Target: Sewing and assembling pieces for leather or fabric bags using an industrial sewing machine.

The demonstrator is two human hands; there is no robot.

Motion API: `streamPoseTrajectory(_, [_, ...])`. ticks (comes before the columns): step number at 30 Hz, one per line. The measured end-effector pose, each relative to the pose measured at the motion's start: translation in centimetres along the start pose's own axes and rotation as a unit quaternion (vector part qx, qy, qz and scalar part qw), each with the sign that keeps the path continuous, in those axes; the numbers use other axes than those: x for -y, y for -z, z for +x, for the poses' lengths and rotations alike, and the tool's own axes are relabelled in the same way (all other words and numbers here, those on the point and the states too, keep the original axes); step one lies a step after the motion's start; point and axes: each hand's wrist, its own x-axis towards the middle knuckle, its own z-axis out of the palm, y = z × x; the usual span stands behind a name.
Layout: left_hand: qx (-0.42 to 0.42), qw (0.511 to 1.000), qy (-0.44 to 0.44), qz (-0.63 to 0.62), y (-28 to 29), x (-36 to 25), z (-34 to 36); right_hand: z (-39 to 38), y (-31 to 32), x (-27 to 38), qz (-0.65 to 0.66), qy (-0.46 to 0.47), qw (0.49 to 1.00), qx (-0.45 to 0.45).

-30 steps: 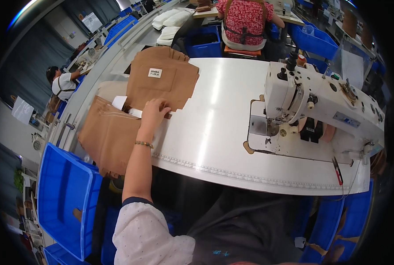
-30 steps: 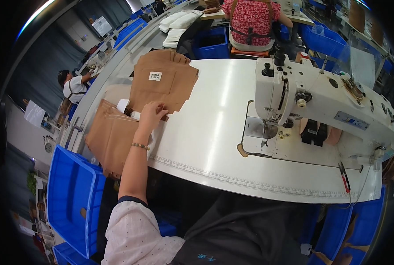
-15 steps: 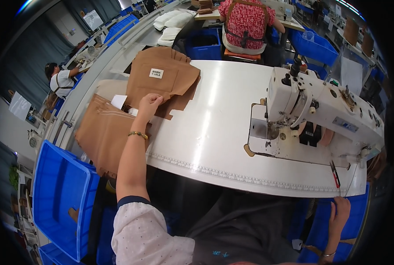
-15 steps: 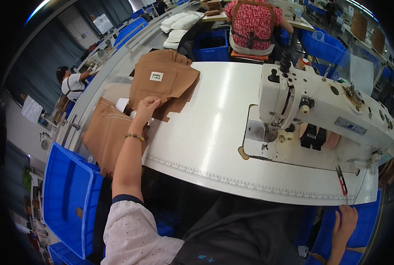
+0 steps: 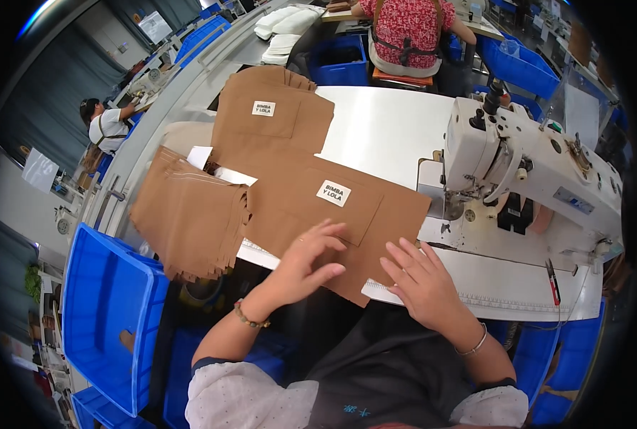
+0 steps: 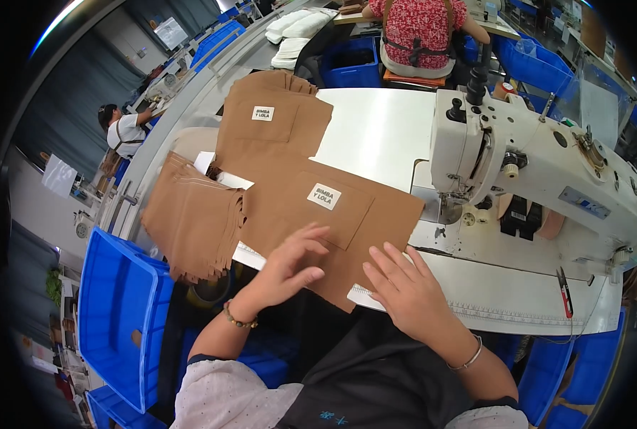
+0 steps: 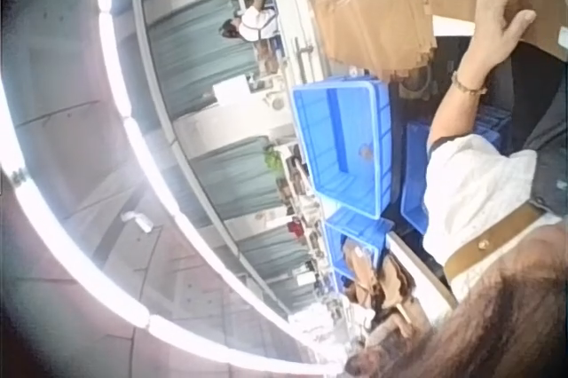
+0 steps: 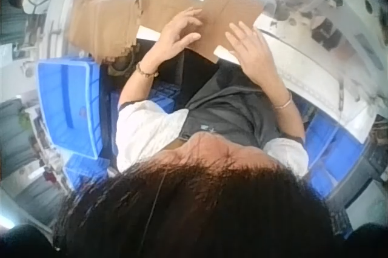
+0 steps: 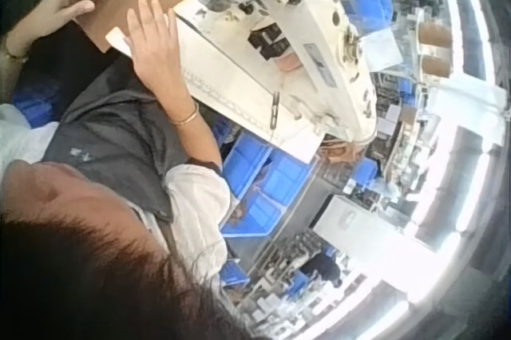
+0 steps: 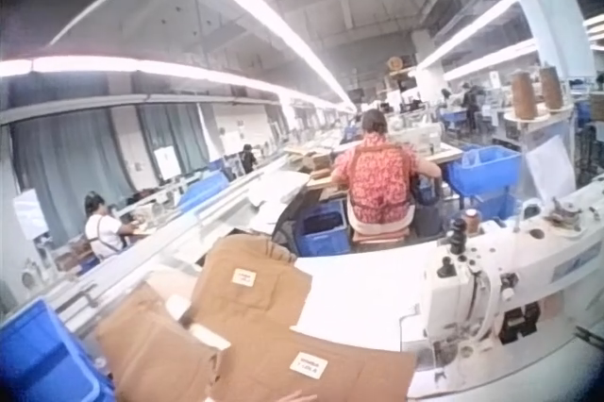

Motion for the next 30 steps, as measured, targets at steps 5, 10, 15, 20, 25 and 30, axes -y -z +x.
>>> streamPoseTrajectory(5, [-0.268, 0.916, 0.099, 0.280, 9.7, 5.6, -2.0, -2.3, -1.5, -2.7, 0.009, -0.024, 0.998, 0.061])
streamPoseTrajectory(10, [-0.238, 0.917, 0.286, 0.143, 18.1, 14.1, -6.5, -2.4, -1.6, -2.7, 0.062, -0.077, 0.989, 0.107])
streamPoseTrajectory(15, [-0.294, 0.944, 0.149, 0.007, 19.5, 14.3, -6.0, -1.9, -2.0, -1.8, 0.003, -0.072, 0.995, 0.063])
streamPoseTrajectory(20, [-0.176, 0.971, 0.041, -0.155, 12.7, 5.7, 2.6, -2.1, -2.1, -2.2, 0.011, -0.091, 0.993, 0.078])
streamPoseTrajectory(25, [0.094, 0.994, -0.060, -0.020, 0.9, -0.2, 8.2, -2.5, -2.3, -2.0, 0.032, -0.079, 0.995, 0.050])
streamPoseTrajectory(30, [0.066, 0.973, -0.096, 0.201, -6.8, -2.2, 12.3, -3.6, -3.0, -2.7, 0.012, -0.056, 0.998, 0.033])
